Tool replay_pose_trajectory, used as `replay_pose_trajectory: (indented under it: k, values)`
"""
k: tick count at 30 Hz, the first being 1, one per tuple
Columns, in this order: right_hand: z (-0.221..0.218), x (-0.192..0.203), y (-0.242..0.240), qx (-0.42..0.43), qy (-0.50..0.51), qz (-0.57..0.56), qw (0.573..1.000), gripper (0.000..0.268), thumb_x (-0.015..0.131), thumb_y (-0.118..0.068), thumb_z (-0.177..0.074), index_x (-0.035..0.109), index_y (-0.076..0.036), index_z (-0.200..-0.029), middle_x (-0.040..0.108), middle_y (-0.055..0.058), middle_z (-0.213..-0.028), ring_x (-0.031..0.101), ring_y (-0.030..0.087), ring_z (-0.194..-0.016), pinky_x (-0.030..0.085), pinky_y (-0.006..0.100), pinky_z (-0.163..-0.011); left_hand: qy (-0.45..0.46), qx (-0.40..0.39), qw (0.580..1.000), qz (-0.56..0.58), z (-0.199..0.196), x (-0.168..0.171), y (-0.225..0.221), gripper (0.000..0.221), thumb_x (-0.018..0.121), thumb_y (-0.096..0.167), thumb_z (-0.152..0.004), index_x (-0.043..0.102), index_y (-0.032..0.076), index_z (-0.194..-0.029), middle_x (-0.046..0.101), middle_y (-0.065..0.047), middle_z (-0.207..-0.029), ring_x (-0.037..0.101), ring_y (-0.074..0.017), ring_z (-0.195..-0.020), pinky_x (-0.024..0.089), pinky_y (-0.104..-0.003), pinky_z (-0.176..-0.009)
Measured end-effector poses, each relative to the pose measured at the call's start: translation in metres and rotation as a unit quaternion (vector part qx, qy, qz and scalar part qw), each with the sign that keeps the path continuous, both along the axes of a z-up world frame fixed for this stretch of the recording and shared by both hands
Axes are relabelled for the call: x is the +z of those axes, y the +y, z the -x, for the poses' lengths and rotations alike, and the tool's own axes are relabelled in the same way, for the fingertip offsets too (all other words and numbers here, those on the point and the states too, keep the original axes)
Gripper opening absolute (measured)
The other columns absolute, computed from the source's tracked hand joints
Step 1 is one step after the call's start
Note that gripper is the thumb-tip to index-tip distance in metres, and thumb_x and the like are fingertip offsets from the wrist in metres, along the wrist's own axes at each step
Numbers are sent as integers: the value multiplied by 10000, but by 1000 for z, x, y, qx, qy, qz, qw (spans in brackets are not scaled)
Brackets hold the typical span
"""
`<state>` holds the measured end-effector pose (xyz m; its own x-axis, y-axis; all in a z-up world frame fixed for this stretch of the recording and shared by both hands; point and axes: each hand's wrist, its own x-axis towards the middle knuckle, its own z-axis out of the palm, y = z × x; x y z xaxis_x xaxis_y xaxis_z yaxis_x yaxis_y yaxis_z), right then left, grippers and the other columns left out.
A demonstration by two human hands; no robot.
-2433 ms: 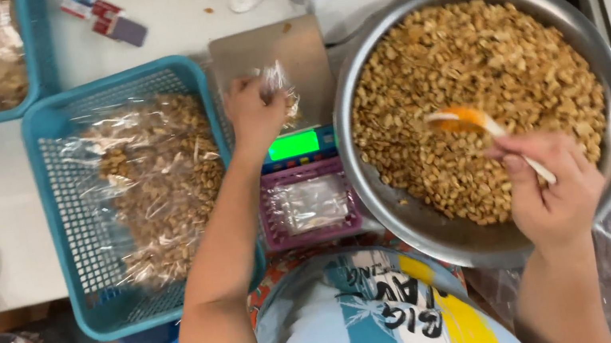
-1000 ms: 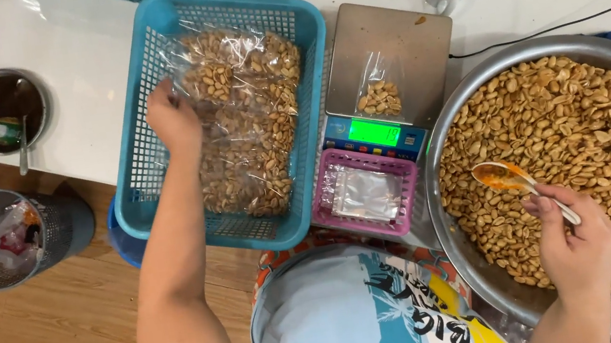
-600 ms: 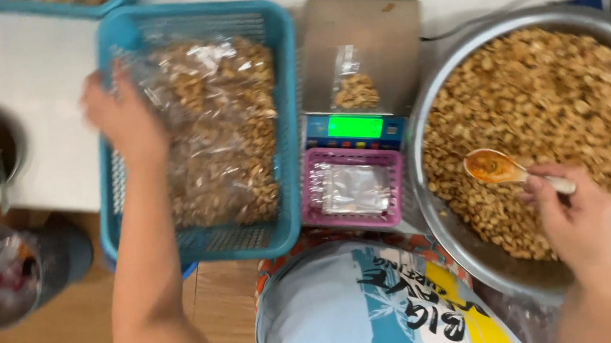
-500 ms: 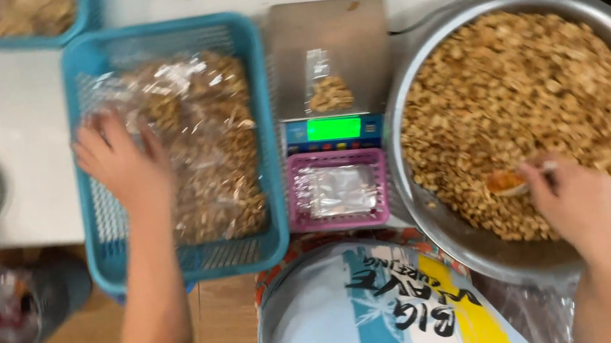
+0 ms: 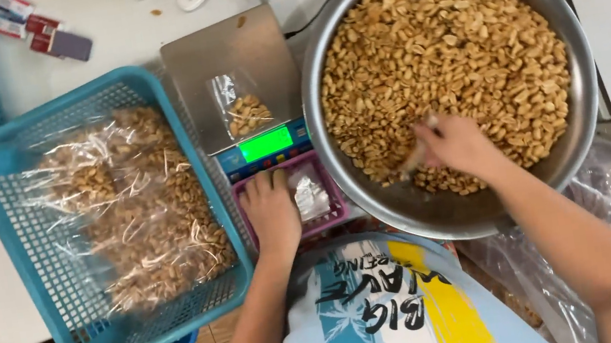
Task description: The person scoops roasted peanuts from a large metal bowl using a spoon and places them into small plastic bags, then places the bags on a digital scale to check their weight.
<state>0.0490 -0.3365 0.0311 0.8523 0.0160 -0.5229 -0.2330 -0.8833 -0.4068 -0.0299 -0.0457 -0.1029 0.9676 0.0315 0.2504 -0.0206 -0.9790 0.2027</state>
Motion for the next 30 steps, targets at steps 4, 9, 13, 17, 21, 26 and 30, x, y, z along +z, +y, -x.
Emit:
replay_pose_trajectory:
  k: [4, 9, 13, 17, 21, 26, 30]
  values:
    - [-26, -41, 8, -43, -88, -86, 991, 371, 537, -343, -1058, 732, -28, -1062, 739, 255, -906, 715, 430, -943, 556, 568, -810, -5, -21, 1000, 15, 6, 14, 4, 90, 667, 194, -898, 690, 172, -982, 551, -10, -966, 570, -263, -990, 438, -444, -820]
    - [-41, -46, 17, -214, -99, -385, 892, 261, 496, -150, -1105, 622, 75, -1141, 689, 235, -866, 759, 273, -758, 677, 382, -675, 25, -47, 999, -7, 9, 3, 23, 127, 574, 218, -935, 678, 243, -1004, 608, 45, -946, 574, -227, -1024, 450, -438, -856]
    - [-27, -48, -2, -209, -114, -425, 873, 257, 457, -128, -1120, 608, 77, -1150, 681, 226, -901, 756, 256, -782, 666, 364, -711, 47, 46, 949, 307, -3, 47, 39, 169, 599, 142, -997, 688, 122, -854, 678, -99, -741, 683, -369, -805, 521, -452, -740]
    - [-12, -37, -18, -205, -118, -438, 867, 259, 450, -145, -1136, 621, 49, -1140, 680, 165, -883, 733, 197, -744, 654, 327, -702, 97, 92, 826, 548, -21, 93, 30, 11, 740, 115, -919, 734, 118, -929, 708, -39, -750, 637, -149, -755, 509, -305, -773]
    - [-1, -25, -35, -196, -151, -457, 855, 256, 464, -180, -1145, 621, 22, -1146, 691, 173, -889, 734, 206, -746, 652, 327, -696, 189, 44, 774, 603, -43, 110, 7, 105, 848, 162, -785, 776, 130, -856, 745, -52, -697, 696, -140, -716, 538, -285, -748]
    - [9, 38, -45, -148, -190, -457, 856, 209, 449, -146, -1150, 606, -8, -1151, 680, 150, -918, 712, 202, -762, 630, 298, -696, 286, -23, 771, 569, -71, 131, -21, 121, 825, 203, -802, 760, 109, -836, 740, -38, -725, 687, -130, -693, 564, -282, -715]
    - [9, 57, -48, -23, -263, -412, 872, 182, 430, -75, -1150, 589, 13, -1157, 674, 113, -937, 703, 162, -762, 609, 225, -674, 317, -102, 749, 573, -82, 138, -39, 91, 782, 204, -892, 764, 128, -846, 745, 16, -745, 638, -70, -623, 517, -222, -605]
